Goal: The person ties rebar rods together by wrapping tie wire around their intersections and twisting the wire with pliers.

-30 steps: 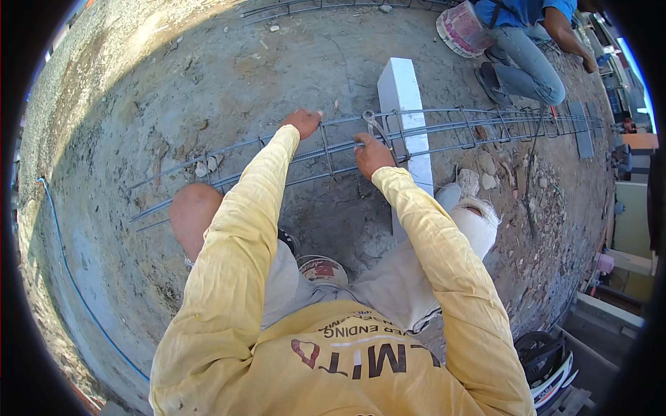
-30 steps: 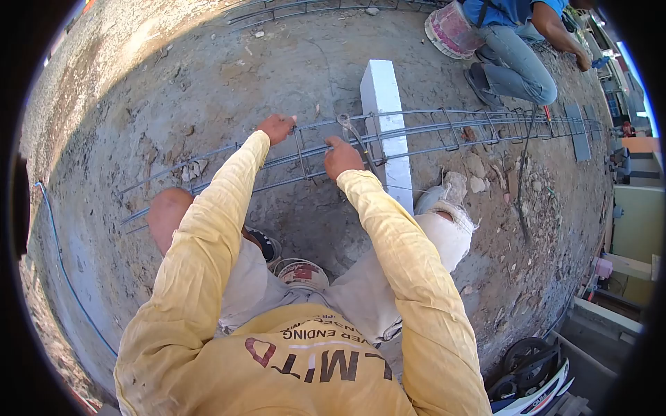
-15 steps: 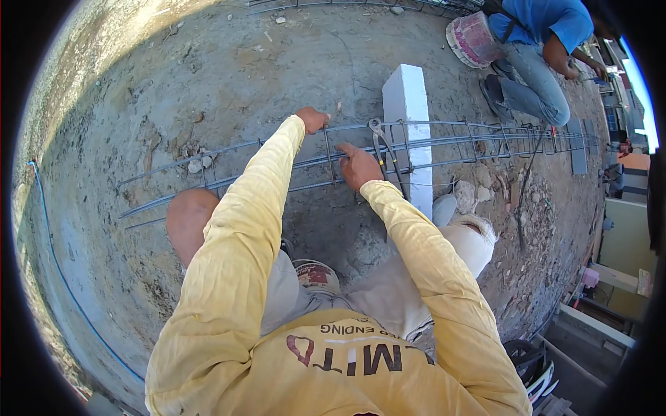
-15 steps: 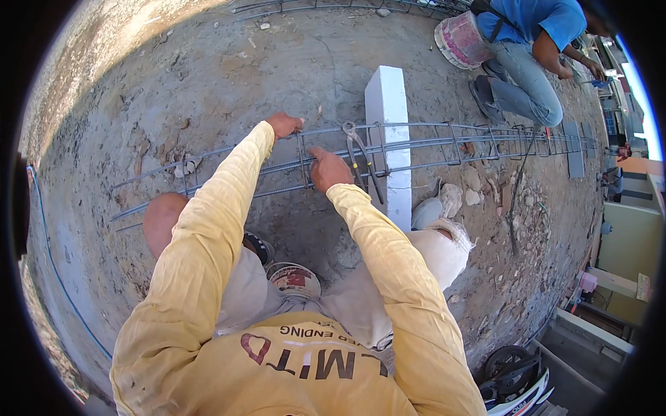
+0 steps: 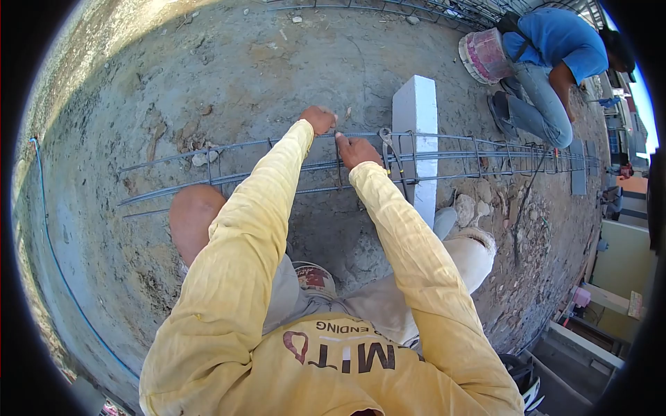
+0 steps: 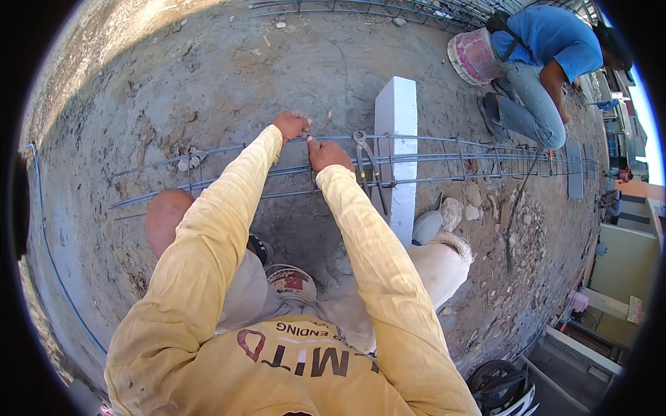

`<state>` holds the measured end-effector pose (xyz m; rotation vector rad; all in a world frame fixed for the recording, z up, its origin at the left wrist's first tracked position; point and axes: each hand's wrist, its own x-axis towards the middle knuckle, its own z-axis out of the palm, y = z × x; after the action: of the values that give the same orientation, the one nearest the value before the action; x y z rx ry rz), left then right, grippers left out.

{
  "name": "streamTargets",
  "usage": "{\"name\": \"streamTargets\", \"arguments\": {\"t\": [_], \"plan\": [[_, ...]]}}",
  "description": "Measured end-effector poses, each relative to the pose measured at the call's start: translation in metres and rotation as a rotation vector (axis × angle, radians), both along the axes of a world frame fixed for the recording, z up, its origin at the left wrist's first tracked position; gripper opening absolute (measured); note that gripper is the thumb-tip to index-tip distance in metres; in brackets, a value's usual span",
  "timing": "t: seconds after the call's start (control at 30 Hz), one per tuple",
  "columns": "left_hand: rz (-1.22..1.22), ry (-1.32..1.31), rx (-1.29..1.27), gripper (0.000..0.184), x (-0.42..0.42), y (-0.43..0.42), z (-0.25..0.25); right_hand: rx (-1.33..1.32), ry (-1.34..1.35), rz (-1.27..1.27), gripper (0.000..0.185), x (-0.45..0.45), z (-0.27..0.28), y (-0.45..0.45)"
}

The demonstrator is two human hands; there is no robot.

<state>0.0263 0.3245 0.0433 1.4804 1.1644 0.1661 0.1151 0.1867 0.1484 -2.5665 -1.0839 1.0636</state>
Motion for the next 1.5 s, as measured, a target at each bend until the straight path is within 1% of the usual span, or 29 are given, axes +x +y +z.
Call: {"name": "streamTargets", "arguments": {"t": [0.1, 0.2, 0.3, 0.4, 0.5, 0.6, 0.7, 0.8, 0.9, 1.0, 1.1, 1.2, 1.23, 1.3, 1.5], "plan": [[0.057, -0.044, -0.058, 0.023, -0.001, 0.0, -0.006, -0.055, -0.003, 0.034, 0.057, 0.001, 0.002, 0.005], [0.072, -0.139, -0.081, 0.022, -0.003, -0.002, -0.005, -0.07, -0.027, 0.036, 0.054, 0.002, -0.003, 0.006], [0.091, -0.14, -0.111, 0.025, -0.003, -0.001, -0.007, -0.091, -0.028, 0.024, 0.053, 0.003, -0.006, 0.007], [0.101, -0.217, -0.083, 0.028, -0.008, -0.003, -0.006, -0.104, -0.066, 0.034, 0.051, -0.002, 0.0, 0.01], [0.107, -0.357, -0.058, 0.029, -0.016, -0.01, 0.001, -0.085, -0.101, -0.029, 0.048, -0.011, 0.012, 0.009], [0.066, -0.291, 0.067, 0.024, -0.027, -0.02, 0.02, -0.099, -0.121, -0.023, 0.046, -0.011, 0.011, 0.011], [-0.012, -0.167, 0.296, 0.024, -0.041, -0.035, 0.042, -0.098, -0.127, -0.053, 0.045, -0.012, 0.012, 0.011], [-0.119, -0.031, 0.323, 0.026, -0.052, -0.043, 0.06, -0.088, -0.107, -0.062, 0.046, -0.013, 0.016, 0.009], [-0.191, -0.025, 0.424, 0.026, -0.061, -0.052, 0.063, -0.079, -0.093, -0.053, 0.046, -0.011, 0.011, 0.008], [-0.204, 0.044, 0.462, 0.027, -0.059, -0.052, 0.053, -0.057, -0.098, -0.057, 0.044, -0.012, 0.014, 0.006], [-0.289, 0.073, 0.385, 0.026, -0.058, -0.046, 0.044, -0.048, -0.085, -0.047, 0.048, -0.01, 0.009, 0.004], [-0.292, 0.125, 0.392, 0.024, -0.055, -0.047, 0.039, -0.062, -0.114, -0.039, 0.044, -0.011, 0.008, 0.005], [-0.281, 0.147, 0.43, 0.025, -0.054, -0.048, 0.039, -0.059, -0.111, -0.038, 0.044, -0.012, 0.008, 0.006], [-0.263, 0.187, 0.499, 0.027, -0.05, -0.054, 0.039, -0.058, -0.109, -0.038, 0.045, -0.011, 0.006, 0.005], [-0.251, 0.325, 0.496, 0.044, -0.045, -0.057, 0.052, -0.052, -0.111, -0.01, 0.044, -0.008, -0.005, 0.006]]}}
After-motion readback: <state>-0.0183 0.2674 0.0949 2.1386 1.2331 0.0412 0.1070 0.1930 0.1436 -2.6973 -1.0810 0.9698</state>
